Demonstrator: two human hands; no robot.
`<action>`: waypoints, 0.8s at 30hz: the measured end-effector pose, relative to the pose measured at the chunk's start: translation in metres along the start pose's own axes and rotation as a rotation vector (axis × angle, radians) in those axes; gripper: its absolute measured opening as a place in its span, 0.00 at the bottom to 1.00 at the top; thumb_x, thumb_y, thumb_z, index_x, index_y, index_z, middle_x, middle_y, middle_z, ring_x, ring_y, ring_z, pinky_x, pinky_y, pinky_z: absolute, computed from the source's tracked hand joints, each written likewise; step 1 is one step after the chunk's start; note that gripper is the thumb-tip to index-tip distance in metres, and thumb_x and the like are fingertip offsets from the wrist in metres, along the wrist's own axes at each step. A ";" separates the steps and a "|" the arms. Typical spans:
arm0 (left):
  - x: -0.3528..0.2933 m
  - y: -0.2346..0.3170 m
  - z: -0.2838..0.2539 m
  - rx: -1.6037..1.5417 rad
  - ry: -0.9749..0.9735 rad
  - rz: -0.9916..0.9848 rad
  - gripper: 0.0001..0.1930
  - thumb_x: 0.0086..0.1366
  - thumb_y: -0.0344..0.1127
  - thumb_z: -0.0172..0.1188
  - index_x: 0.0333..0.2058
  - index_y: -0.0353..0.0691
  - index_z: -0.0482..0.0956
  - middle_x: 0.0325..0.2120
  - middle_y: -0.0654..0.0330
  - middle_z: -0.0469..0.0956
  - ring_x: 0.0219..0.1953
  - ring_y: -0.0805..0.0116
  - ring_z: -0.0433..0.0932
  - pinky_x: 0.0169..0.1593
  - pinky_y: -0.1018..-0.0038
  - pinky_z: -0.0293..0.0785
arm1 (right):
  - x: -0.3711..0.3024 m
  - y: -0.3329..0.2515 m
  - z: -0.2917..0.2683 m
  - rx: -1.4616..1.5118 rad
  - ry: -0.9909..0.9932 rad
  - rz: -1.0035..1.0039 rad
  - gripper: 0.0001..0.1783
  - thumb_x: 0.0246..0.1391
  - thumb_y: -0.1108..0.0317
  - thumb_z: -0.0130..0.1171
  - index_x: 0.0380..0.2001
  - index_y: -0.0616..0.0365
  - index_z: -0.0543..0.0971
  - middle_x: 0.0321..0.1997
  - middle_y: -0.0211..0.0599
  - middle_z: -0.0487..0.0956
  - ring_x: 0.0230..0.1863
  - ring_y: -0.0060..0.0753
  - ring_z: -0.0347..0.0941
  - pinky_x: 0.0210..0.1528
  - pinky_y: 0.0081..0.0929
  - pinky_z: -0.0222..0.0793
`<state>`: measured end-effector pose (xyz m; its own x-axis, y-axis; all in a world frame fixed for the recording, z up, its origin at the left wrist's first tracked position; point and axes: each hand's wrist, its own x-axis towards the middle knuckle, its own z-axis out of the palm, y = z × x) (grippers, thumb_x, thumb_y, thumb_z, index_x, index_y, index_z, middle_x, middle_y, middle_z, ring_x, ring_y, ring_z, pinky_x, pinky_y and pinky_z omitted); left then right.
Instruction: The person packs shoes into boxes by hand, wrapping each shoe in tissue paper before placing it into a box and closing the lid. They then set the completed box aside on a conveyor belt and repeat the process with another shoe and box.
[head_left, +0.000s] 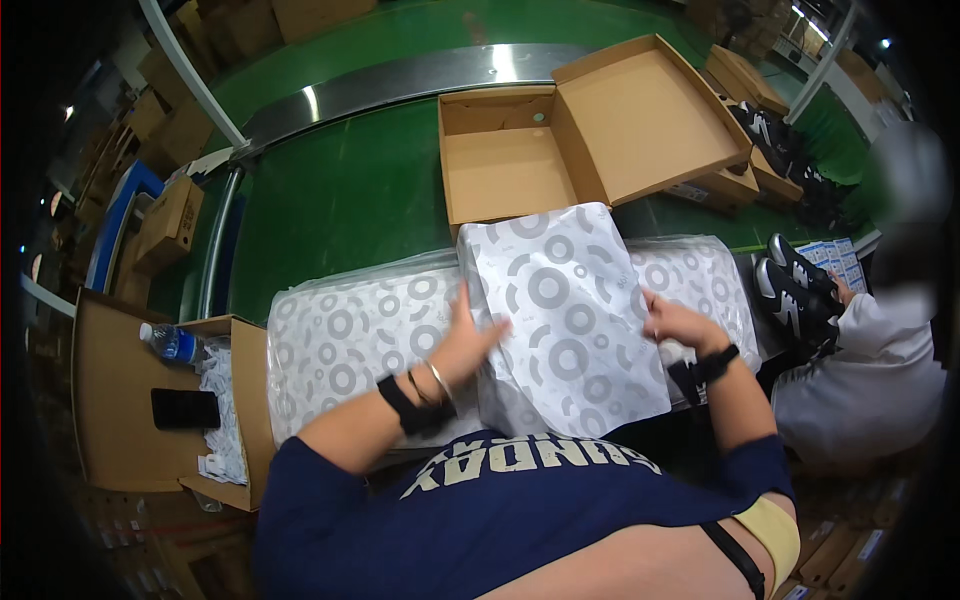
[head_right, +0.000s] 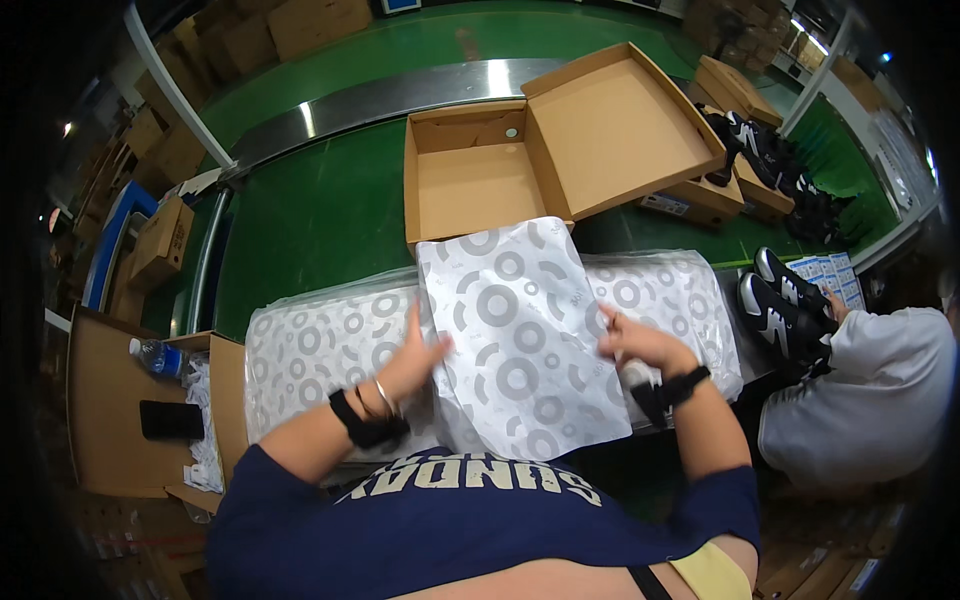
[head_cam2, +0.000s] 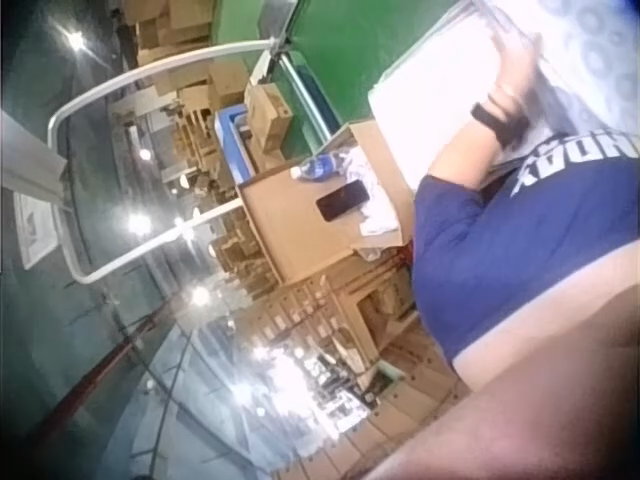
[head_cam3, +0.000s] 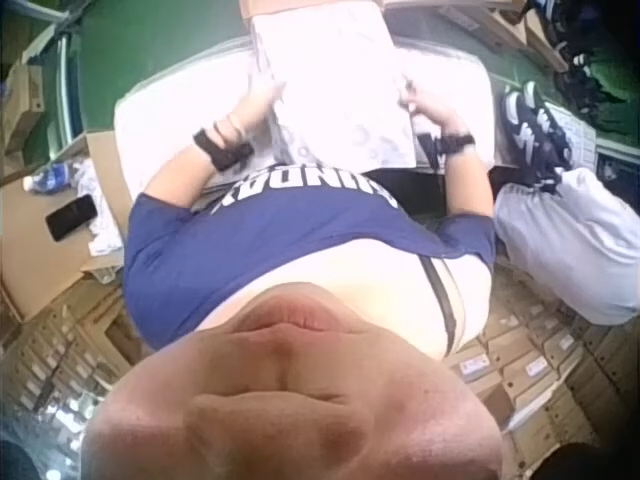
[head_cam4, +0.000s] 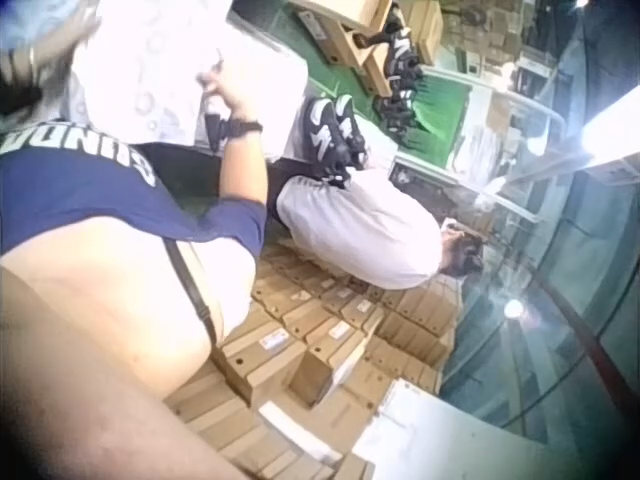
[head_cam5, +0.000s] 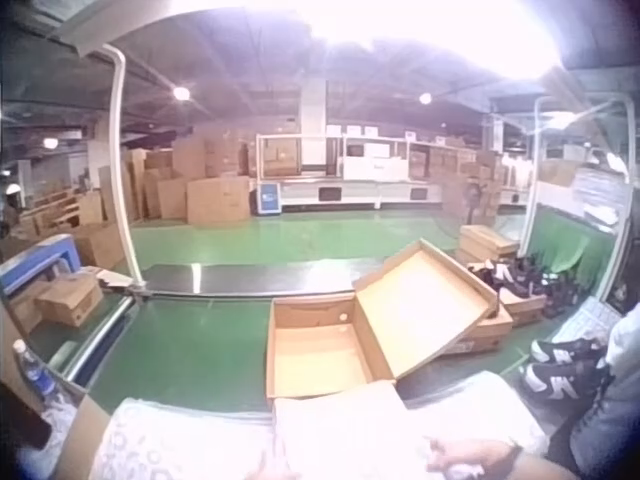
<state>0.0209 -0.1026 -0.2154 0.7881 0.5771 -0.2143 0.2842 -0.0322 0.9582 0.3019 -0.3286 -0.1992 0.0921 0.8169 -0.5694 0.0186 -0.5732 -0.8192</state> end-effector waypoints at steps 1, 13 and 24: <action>-0.023 -0.004 0.012 -0.103 -0.029 0.021 0.53 0.48 0.47 0.62 0.59 0.31 0.32 0.58 0.38 0.40 0.62 0.48 0.39 0.62 0.64 0.38 | -0.014 -0.012 0.024 0.023 -0.019 -0.056 0.46 0.39 0.57 0.61 0.58 0.63 0.52 0.50 0.42 0.66 0.51 0.32 0.62 0.50 0.29 0.60; 0.117 0.149 -0.081 -0.622 -0.206 0.277 0.30 0.53 0.32 0.51 0.54 0.40 0.52 0.47 0.52 0.65 0.46 0.62 0.69 0.47 0.67 0.69 | 0.026 -0.193 0.010 0.340 0.077 -0.363 0.32 0.47 0.65 0.57 0.53 0.67 0.59 0.46 0.41 0.72 0.41 0.28 0.72 0.44 0.23 0.68; 0.070 0.099 -0.162 0.168 -0.133 -0.014 0.25 0.57 0.37 0.53 0.54 0.40 0.62 0.40 0.58 0.73 0.37 0.70 0.74 0.40 0.77 0.70 | 0.180 -0.137 0.029 -1.055 0.609 -0.443 0.17 0.50 0.59 0.48 0.34 0.61 0.77 0.40 0.48 0.73 0.42 0.48 0.69 0.43 0.40 0.64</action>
<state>0.0161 0.0670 -0.1051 0.8453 0.4664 -0.2608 0.3736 -0.1670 0.9124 0.2872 -0.1014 -0.1913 0.3065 0.9480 0.0861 0.9092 -0.2649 -0.3211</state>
